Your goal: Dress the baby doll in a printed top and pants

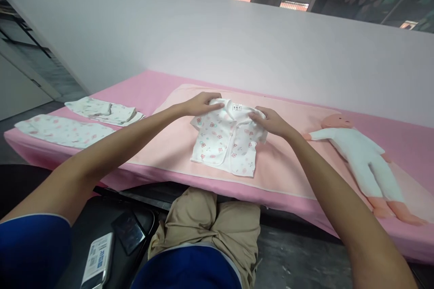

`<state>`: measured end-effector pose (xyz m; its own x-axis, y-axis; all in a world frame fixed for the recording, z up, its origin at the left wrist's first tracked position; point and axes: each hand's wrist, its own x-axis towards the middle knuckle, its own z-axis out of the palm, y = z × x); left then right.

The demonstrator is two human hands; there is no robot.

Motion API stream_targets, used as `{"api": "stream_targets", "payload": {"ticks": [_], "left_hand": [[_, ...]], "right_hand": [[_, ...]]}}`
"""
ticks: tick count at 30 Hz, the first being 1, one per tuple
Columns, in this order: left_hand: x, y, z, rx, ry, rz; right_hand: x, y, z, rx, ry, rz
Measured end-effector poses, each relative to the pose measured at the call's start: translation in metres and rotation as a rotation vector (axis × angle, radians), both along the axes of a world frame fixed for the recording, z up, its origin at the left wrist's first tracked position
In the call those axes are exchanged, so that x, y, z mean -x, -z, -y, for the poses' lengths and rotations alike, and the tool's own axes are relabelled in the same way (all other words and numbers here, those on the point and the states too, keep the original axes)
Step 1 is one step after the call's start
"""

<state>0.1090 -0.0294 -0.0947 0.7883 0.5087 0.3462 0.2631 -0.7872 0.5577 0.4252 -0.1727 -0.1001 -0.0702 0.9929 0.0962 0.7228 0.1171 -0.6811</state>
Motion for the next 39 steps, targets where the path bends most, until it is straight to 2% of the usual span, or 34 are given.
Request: {"api": "stream_targets", "payload": {"ticks": [2, 5, 8, 10, 12, 17, 22, 26, 31, 35, 39], "left_hand": [[0.003, -0.015, 0.015, -0.016, -0.020, 0.056], [0.010, -0.039, 0.036, -0.055, -0.029, 0.101], [0.018, -0.058, 0.055, -0.079, -0.032, 0.109], [0.023, -0.067, 0.066, -0.072, -0.030, 0.114], [0.026, -0.073, 0.076, -0.068, -0.029, 0.125], [0.022, -0.077, 0.091, -0.109, -0.017, 0.216], [0.014, -0.076, 0.100, -0.190, -0.053, 0.338], [0.011, -0.079, 0.114, -0.182, -0.117, 0.389], [0.010, -0.086, 0.130, -0.174, -0.117, 0.456], [0.006, -0.087, 0.140, -0.108, -0.042, 0.532], [0.001, -0.088, 0.152, -0.034, 0.030, 0.551]], "right_hand": [[0.007, -0.016, 0.017, -0.020, 0.009, -0.010], [0.011, -0.040, 0.040, 0.082, -0.083, 0.053], [0.009, -0.055, 0.060, 0.162, -0.168, 0.127], [0.008, -0.060, 0.071, 0.123, -0.134, 0.151], [0.011, -0.062, 0.082, 0.018, -0.077, 0.146], [0.033, -0.068, 0.098, -0.228, 0.023, 0.015], [0.055, -0.078, 0.101, -0.314, 0.152, -0.106], [0.072, -0.084, 0.105, -0.321, 0.254, -0.232], [0.099, -0.088, 0.117, -0.342, 0.200, -0.357], [0.116, -0.087, 0.124, -0.390, 0.202, -0.411], [0.121, -0.083, 0.120, -0.448, 0.221, -0.447]]}}
